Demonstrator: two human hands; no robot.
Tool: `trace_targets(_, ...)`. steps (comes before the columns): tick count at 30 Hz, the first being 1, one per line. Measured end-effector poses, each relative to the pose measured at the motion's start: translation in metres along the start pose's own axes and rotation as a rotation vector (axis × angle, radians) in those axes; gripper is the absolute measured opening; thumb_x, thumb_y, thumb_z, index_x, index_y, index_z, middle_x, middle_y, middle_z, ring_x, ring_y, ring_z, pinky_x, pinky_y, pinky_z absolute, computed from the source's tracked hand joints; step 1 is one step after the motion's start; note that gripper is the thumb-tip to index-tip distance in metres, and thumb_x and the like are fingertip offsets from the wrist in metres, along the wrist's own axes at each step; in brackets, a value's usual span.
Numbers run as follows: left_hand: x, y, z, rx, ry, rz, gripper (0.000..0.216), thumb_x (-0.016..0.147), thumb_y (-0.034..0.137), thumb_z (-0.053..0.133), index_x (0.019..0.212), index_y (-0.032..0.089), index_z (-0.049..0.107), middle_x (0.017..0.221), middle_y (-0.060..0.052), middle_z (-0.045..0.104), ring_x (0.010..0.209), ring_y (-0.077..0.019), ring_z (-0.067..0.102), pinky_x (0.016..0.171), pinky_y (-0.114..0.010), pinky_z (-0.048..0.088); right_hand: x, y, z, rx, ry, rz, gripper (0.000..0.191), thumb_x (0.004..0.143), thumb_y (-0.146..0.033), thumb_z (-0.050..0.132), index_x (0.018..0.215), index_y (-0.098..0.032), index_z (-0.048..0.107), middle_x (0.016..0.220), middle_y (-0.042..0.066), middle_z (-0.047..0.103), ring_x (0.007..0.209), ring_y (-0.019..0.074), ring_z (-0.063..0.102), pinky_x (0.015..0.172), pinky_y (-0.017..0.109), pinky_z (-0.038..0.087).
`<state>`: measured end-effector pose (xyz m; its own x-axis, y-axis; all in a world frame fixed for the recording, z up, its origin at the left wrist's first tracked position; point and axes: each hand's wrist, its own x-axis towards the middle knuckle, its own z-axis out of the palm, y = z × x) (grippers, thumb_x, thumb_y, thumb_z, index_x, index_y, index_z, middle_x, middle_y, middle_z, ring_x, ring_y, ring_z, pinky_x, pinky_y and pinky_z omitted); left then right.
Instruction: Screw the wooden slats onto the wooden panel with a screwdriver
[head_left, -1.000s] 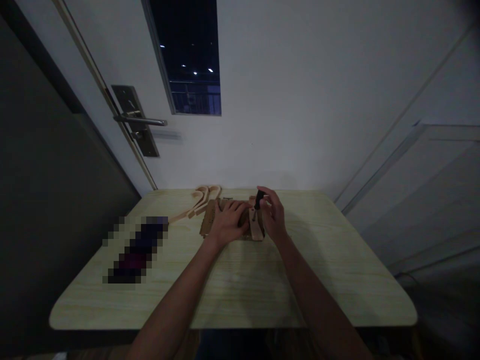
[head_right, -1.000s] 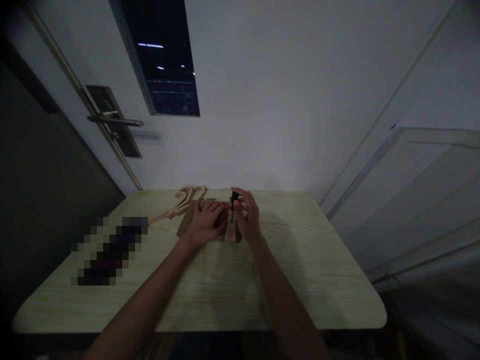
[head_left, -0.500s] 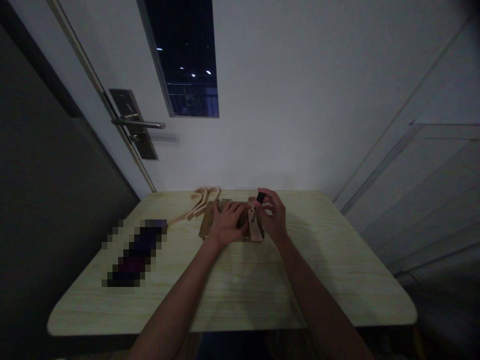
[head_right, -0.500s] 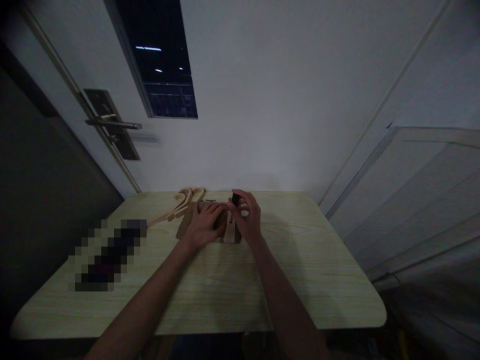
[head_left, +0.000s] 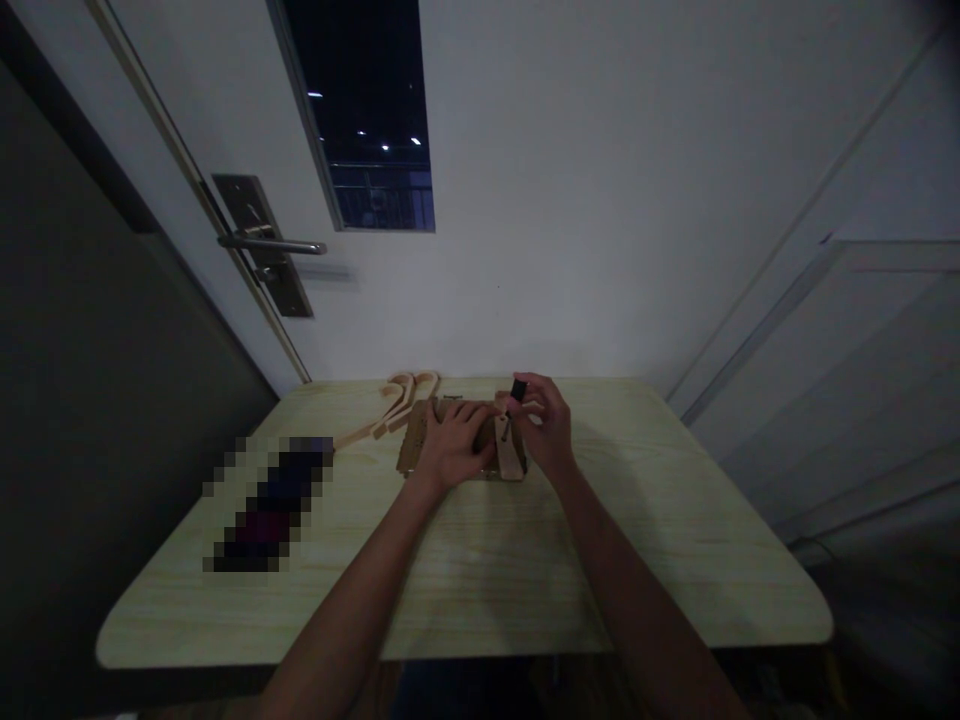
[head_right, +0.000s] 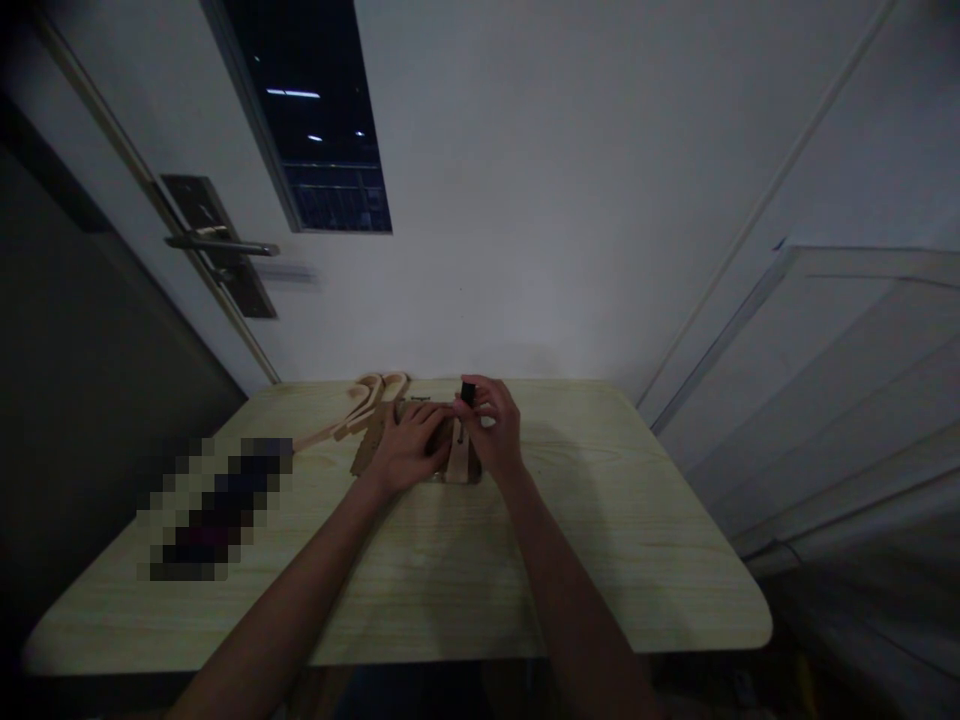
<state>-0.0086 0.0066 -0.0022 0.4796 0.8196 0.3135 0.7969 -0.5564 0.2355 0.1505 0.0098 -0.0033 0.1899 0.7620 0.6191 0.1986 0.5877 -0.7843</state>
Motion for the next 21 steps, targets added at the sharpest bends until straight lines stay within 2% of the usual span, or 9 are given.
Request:
trace_targets(3,0.0001,-0.0002,-0.0004,0.001,-0.006,0.001,0.043,0.086,0.035,0.052,0.129,0.030,0.046,0.135,-0.004,0.055,0.129,-0.0274,0.042,0.110,-0.069,0.007,-0.0007,-0.0020,-0.0012,0.014,-0.046,0.002,0.032,0.082,-0.041,0.065,0.111,-0.028,0.059,0.097,0.003,0.066,0.080,0.0150,0.065,0.063,0.027,0.057)
trace_targets(8,0.0003,0.0007,-0.0013,-0.007,-0.028,-0.020,0.045,0.086,0.034,0.052,0.130,0.030,0.046,0.137,-0.005,0.054,0.130,-0.0276,0.041,0.112,-0.067,0.006,-0.0014,-0.0022,-0.0011,0.124,-0.153,-0.037,0.032,0.093,-0.044,0.048,0.119,-0.027,0.056,0.100,0.006,0.068,0.087,0.0162,0.068,0.077,0.034,0.058)
trace_targets(11,0.0002,0.0005,-0.0006,-0.008,-0.025,-0.025,0.045,0.086,0.032,0.052,0.130,0.030,0.045,0.137,-0.005,0.054,0.129,-0.0282,0.042,0.111,-0.068,0.007,-0.0012,0.0002,0.0001,0.102,-0.139,-0.018,0.030,0.091,-0.041,0.053,0.117,-0.028,0.058,0.099,0.005,0.069,0.084,0.0158,0.068,0.076,0.034,0.059)
trace_targets(16,0.0002,-0.0002,0.0000,0.002,-0.022,-0.012,0.045,0.085,0.033,0.052,0.129,0.030,0.045,0.136,-0.004,0.054,0.129,-0.0286,0.042,0.110,-0.070,0.008,0.0000,0.0039,0.0011,-0.021,-0.010,-0.013,0.028,0.080,-0.036,0.069,0.106,-0.029,0.063,0.094,0.003,0.066,0.078,0.0152,0.065,0.063,0.029,0.057)
trace_targets(21,0.0004,0.0004,-0.0007,-0.002,-0.009,-0.004,0.043,0.086,0.034,0.052,0.129,0.030,0.046,0.136,-0.005,0.054,0.129,-0.0285,0.043,0.110,-0.070,0.010,-0.0012,0.0033,0.0008,-0.028,-0.021,-0.020,0.031,0.081,-0.038,0.066,0.110,-0.029,0.060,0.100,0.003,0.065,0.083,0.0153,0.064,0.065,0.028,0.056)
